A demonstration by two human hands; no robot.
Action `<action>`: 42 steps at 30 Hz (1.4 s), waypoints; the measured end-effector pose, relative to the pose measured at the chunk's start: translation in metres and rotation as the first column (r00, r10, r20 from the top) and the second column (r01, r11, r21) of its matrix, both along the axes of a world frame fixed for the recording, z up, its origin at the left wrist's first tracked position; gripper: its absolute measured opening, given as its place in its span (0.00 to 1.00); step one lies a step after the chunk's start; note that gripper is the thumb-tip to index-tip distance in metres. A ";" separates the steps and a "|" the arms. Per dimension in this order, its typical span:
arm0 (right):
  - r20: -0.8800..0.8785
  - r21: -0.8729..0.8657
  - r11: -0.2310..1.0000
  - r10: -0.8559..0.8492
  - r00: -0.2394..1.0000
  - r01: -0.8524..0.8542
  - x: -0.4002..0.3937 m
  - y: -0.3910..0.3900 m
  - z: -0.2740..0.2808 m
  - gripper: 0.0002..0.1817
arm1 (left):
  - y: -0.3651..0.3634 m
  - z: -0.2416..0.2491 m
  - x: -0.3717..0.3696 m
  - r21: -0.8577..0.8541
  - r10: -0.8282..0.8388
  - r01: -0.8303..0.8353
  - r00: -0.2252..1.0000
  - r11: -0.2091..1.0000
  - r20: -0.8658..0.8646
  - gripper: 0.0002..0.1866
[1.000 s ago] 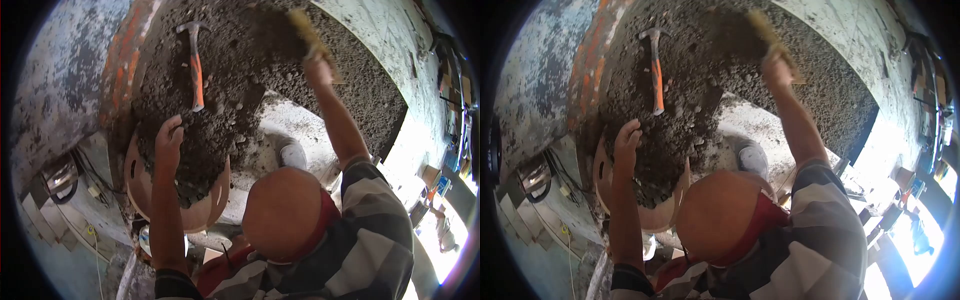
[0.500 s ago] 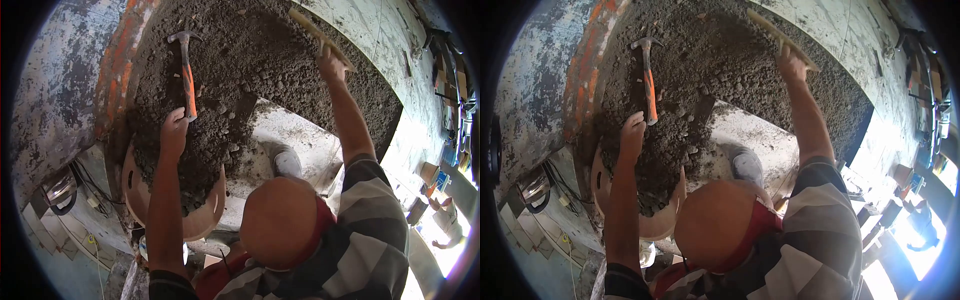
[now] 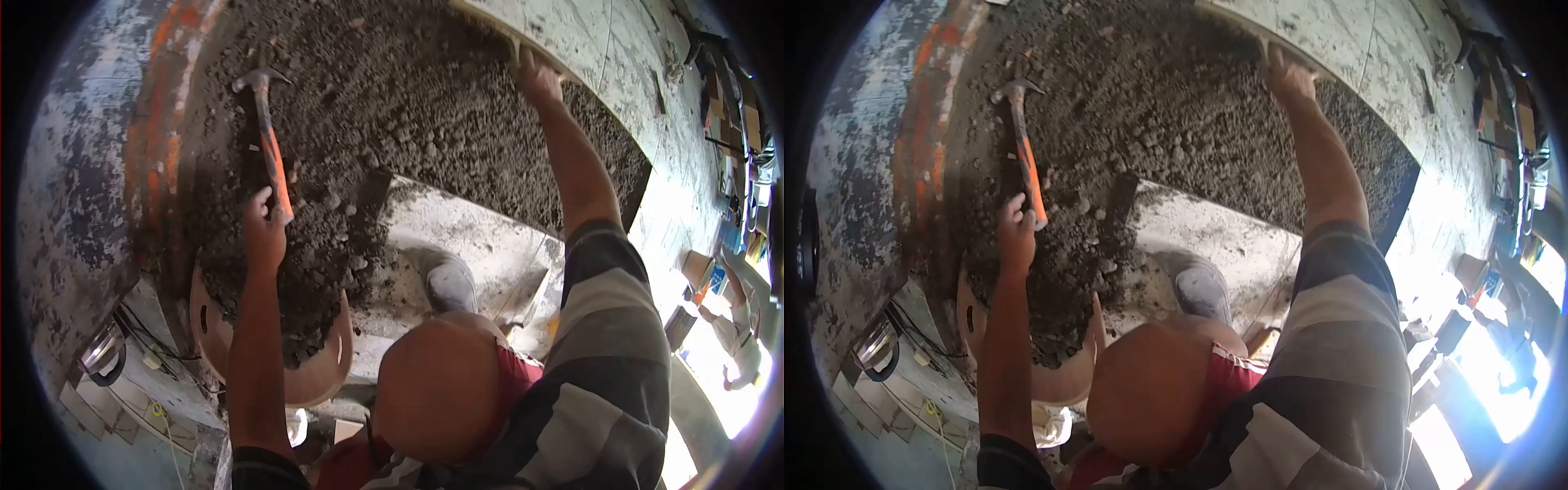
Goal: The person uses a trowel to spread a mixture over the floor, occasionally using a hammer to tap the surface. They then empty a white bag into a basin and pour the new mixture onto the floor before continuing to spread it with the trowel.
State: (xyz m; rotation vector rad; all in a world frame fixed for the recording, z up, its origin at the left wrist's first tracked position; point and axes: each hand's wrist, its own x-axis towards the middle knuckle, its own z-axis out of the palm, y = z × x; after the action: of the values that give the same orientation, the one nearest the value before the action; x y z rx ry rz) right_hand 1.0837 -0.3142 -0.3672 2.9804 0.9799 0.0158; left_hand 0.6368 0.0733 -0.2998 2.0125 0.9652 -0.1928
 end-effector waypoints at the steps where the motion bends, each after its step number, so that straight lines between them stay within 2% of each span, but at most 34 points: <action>1: -0.050 -0.058 0.994 -0.100 0.994 0.097 -0.001 -0.008 -0.003 0.23 | -0.005 0.006 0.002 0.035 -0.009 0.011 0.999 0.999 -0.046 0.22; 3: -0.060 -0.078 0.997 -0.030 0.998 0.025 -0.005 -0.019 -0.003 0.23 | -0.008 0.016 0.018 0.132 -0.013 0.025 0.995 0.991 -0.094 0.22; 5: -0.053 -0.078 0.995 0.052 0.997 -0.057 0.001 -0.020 0.004 0.22 | -0.001 0.009 0.020 0.127 -0.019 0.034 0.993 0.991 -0.116 0.23; 6: -0.041 -0.051 0.997 0.050 0.998 -0.052 0.006 -0.027 0.004 0.23 | 0.000 0.008 0.020 0.129 -0.023 0.040 0.992 0.991 -0.127 0.23; 9: -0.086 -0.165 0.977 -0.153 0.984 0.137 0.025 -0.032 -0.004 0.26 | 0.003 0.000 0.027 0.124 -0.031 0.049 0.989 0.991 -0.143 0.24; 10: 0.001 -0.148 0.977 -0.155 0.988 0.153 0.013 -0.031 -0.007 0.26 | 0.002 0.003 0.028 0.118 -0.046 0.065 0.987 0.991 -0.153 0.25; 12: -0.106 -0.196 0.976 -0.121 0.987 0.099 0.013 -0.034 0.001 0.25 | 0.012 -0.013 0.028 0.123 -0.057 0.074 0.989 0.990 -0.136 0.26; 14: -0.173 -0.196 0.979 -0.096 0.980 0.061 0.009 -0.033 0.019 0.25 | 0.010 -0.015 0.035 0.102 0.028 -0.015 0.991 0.995 -0.133 0.26; 15: -0.140 -0.141 0.986 -0.106 0.984 0.086 0.015 -0.036 0.016 0.25 | 0.008 -0.015 0.039 0.086 0.066 -0.054 0.989 0.995 -0.134 0.25; 17: -0.086 -0.023 0.992 -0.126 0.988 0.124 0.025 -0.037 0.001 0.24 | 0.007 -0.017 0.044 0.117 0.031 -0.014 0.989 0.993 -0.142 0.26; 18: -0.014 -0.087 0.993 -0.082 0.997 0.080 0.019 -0.035 -0.001 0.22 | 0.004 -0.012 0.047 0.123 0.008 0.013 0.985 0.992 -0.171 0.26; 21: -0.278 -0.169 0.984 -0.110 0.954 0.064 0.018 -0.026 0.008 0.19 | 0.001 -0.013 0.050 0.155 -0.006 0.046 0.969 0.987 -0.245 0.29; 22: -0.317 -0.205 0.978 -0.023 0.948 -0.045 0.007 -0.009 0.034 0.20 | 0.001 -0.015 0.052 0.177 -0.001 0.047 0.967 0.983 -0.254 0.30; 24: -0.371 -0.201 0.976 -0.154 0.916 0.083 0.005 0.011 0.047 0.19 | -0.004 -0.014 0.061 0.210 0.025 0.045 0.947 0.977 -0.320 0.35; 25: -0.400 -0.201 0.968 -0.219 0.890 0.148 0.004 0.017 0.049 0.19 | -0.003 -0.018 0.062 0.225 0.032 0.045 0.943 0.973 -0.330 0.34; 27: -0.235 -0.025 0.996 -0.094 0.967 0.091 -0.001 0.024 0.006 0.17 | -0.001 -0.027 0.062 0.257 0.053 0.043 0.934 0.966 -0.354 0.32; 28: -0.002 0.089 0.991 0.099 0.995 -0.099 -0.010 0.029 -0.002 0.17 | -0.001 -0.024 0.068 0.232 0.076 0.008 0.933 0.973 -0.351 0.30; 29: 0.239 0.153 0.942 0.259 0.936 -0.300 -0.018 0.034 -0.010 0.18 | -0.003 -0.019 0.070 0.206 0.098 -0.024 0.929 0.978 -0.357 0.28; 30: 0.041 0.151 0.969 0.193 0.980 -0.197 -0.017 0.044 -0.011 0.17 | -0.002 -0.015 0.072 0.182 0.115 -0.051 0.926 0.982 -0.360 0.26; 31: -0.152 0.122 0.993 0.022 0.988 -0.004 -0.022 0.060 0.001 0.17 | 0.003 -0.015 0.070 0.195 0.133 -0.070 0.935 0.978 -0.329 0.23; 32: -0.333 0.055 0.982 -0.154 0.930 0.182 -0.030 0.076 0.021 0.17 | 0.008 -0.016 0.065 0.203 0.148 -0.089 0.943 0.975 -0.298 0.21; 33: -0.485 -0.043 0.938 -0.321 0.813 0.344 -0.033 0.083 0.035 0.17 | 0.010 -0.016 0.061 0.210 0.165 -0.111 0.951 0.971 -0.261 0.18; 34: -0.476 -0.019 0.962 -0.249 0.843 0.273 -0.030 0.082 0.017 0.17 | 0.009 -0.010 0.059 0.217 0.201 -0.154 0.955 0.964 -0.217 0.16; 35: -0.465 0.005 0.980 -0.175 0.868 0.200 -0.027 0.082 0.000 0.18 | 0.009 -0.003 0.057 0.152 0.237 -0.209 0.951 0.966 -0.201 0.15; 37: -0.285 -0.037 0.999 0.010 0.958 -0.021 -0.040 0.083 -0.011 0.19 | -0.002 0.023 0.047 0.019 0.321 -0.324 0.926 0.946 -0.198 0.15; 38: -0.316 -0.051 0.997 -0.063 0.947 0.050 -0.033 0.080 -0.018 0.19 | 0.002 0.008 0.020 0.098 0.255 -0.247 0.964 0.964 -0.076 0.13; 39: -0.342 -0.067 0.991 -0.136 0.930 0.120 -0.027 0.077 -0.027 0.20 | 0.001 0.016 0.009 0.095 0.293 -0.284 0.951 0.954 -0.103 0.13; 41: -0.157 0.018 0.989 -0.142 0.977 0.147 -0.045 0.085 0.006 0.22 | -0.013 0.038 -0.006 0.088 0.369 -0.359 0.916 0.929 -0.157 0.12; 42: -0.163 -0.019 1.000 -0.004 0.987 0.001 -0.051 0.089 0.008 0.20 | -0.020 0.052 -0.013 0.069 0.398 -0.392 0.900 0.917 -0.179 0.12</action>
State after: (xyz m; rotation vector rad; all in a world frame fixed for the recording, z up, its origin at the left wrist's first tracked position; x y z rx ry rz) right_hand 1.0324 -0.2256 -0.3594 3.0049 0.9837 -0.2394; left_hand 0.6243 0.0533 -0.2478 1.8015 1.4849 -0.1478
